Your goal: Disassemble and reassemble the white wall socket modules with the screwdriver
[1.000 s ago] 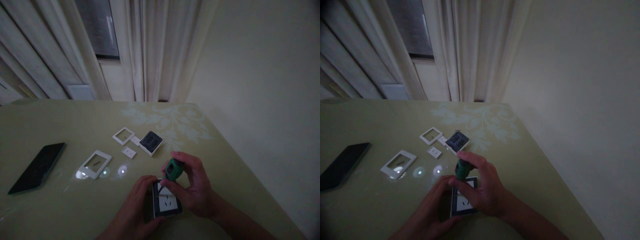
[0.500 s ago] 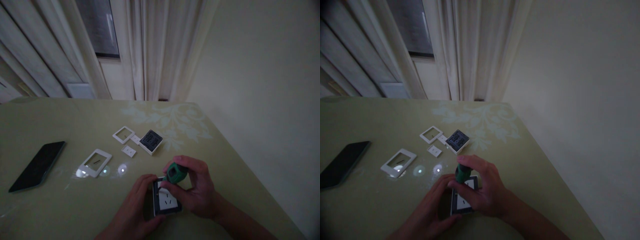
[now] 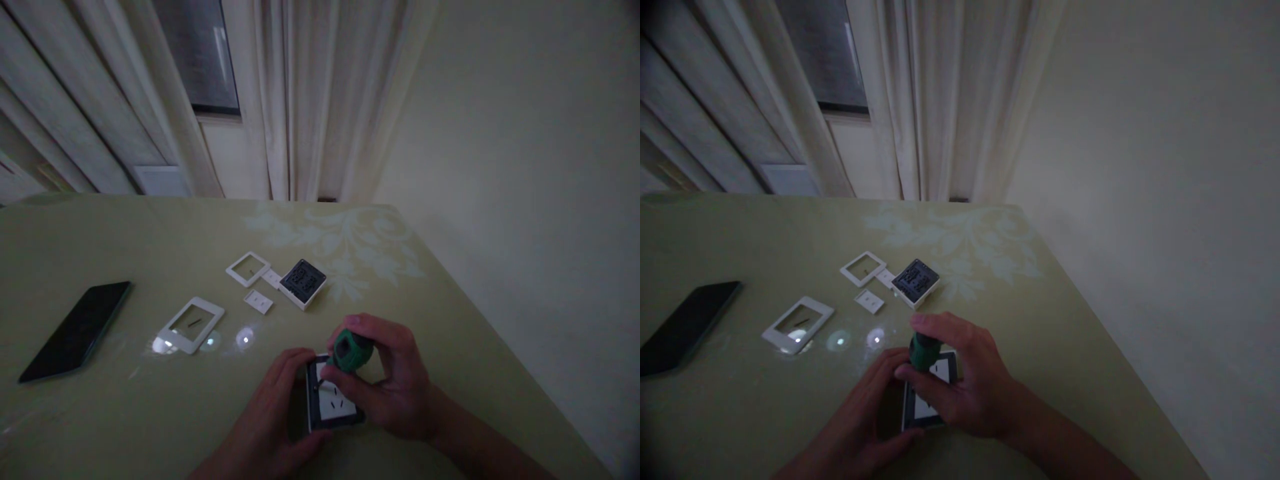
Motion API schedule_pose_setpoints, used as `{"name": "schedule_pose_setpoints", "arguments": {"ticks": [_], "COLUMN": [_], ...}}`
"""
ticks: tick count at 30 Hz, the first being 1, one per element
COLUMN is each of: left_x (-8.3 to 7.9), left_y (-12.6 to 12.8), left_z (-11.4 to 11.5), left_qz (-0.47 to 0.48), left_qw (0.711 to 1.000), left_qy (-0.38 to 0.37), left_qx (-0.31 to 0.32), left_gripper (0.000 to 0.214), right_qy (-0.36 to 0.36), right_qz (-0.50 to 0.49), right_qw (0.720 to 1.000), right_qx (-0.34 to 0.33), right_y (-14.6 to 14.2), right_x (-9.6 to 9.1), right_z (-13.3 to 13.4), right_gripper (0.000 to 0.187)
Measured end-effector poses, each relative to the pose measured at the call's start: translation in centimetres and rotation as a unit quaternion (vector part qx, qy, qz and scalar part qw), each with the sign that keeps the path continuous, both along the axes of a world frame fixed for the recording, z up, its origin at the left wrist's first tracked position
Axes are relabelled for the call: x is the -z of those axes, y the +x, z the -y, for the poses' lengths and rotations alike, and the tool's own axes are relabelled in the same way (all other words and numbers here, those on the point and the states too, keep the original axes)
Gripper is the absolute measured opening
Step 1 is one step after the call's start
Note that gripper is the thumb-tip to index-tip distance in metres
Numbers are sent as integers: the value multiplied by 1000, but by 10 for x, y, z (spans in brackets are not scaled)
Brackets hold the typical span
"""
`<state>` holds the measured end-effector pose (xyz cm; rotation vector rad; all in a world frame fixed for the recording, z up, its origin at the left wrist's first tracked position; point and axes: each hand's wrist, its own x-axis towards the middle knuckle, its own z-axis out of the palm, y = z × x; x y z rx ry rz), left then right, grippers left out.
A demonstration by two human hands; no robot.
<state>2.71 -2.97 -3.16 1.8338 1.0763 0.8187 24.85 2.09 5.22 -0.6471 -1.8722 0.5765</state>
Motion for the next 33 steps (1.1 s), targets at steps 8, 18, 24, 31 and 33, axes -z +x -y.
{"name": "schedule_pose_setpoints", "arguments": {"ticks": [8, 18, 24, 31, 33], "left_x": [0, -2, -4, -8, -10], "left_y": [-1, -1, 0, 0, 0], "left_z": [0, 0, 0, -1, -2], "left_qz": [-13, -24, -20, -14, -19], "left_qw": [1000, 999, 999, 1000, 999], "left_qy": [9, 23, 35, 16, 25], "left_qx": [-2, -11, -13, -10, -15], "left_gripper": [79, 86, 92, 85, 86], "right_qy": [8, 43, -4, 28, 20], "right_qz": [-5, 38, 65, 90, 114], "right_qw": [997, 996, 990, 993, 990], "right_qx": [-77, -71, -125, -73, -86], "right_y": [-3, -4, 4, 6, 5], "right_x": [-12, -16, -36, -42, -44], "right_z": [-3, -5, -4, 2, 3], "right_gripper": [68, 73, 63, 54, 53]}}
